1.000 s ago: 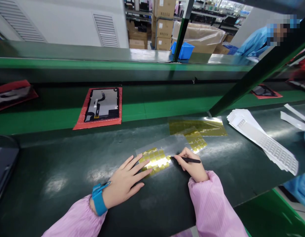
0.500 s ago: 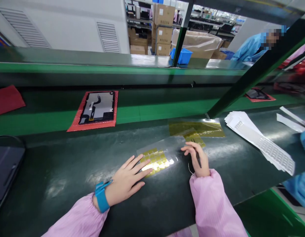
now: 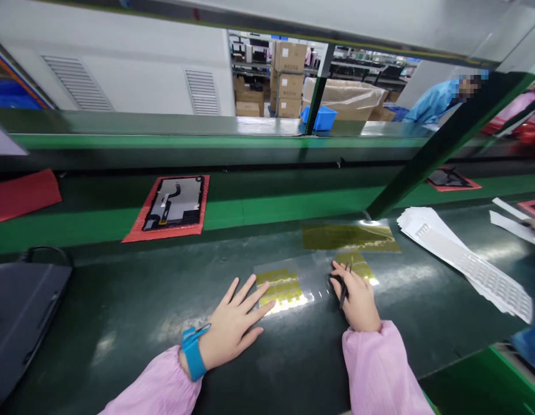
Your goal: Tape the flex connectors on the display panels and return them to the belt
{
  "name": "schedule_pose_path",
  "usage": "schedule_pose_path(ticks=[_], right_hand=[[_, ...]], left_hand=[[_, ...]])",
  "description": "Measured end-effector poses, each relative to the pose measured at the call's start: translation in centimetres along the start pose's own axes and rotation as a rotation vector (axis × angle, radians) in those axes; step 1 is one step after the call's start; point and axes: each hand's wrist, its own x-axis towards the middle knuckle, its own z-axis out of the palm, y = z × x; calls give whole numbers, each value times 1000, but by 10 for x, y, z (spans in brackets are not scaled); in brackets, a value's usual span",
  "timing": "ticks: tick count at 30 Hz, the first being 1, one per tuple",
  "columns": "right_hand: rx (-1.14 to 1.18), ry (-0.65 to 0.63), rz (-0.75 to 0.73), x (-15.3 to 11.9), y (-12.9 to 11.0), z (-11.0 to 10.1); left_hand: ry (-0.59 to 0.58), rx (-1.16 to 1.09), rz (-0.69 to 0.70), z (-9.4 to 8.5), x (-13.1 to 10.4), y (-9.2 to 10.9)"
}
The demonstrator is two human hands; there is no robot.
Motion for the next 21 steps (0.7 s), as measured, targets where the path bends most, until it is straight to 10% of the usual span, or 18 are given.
schedule_pose_path(ticks=[5,13,21], right_hand=[[55,134,-79,8,-18,1],[268,-76,-473,15,-105,34],[443,-33,-468,32,-135,55]], left_hand=[[-29,-46,-23,-1,1,1],[-52,-104,-73,-6,1,5],[174,-396,-332,-2,-6,-8]])
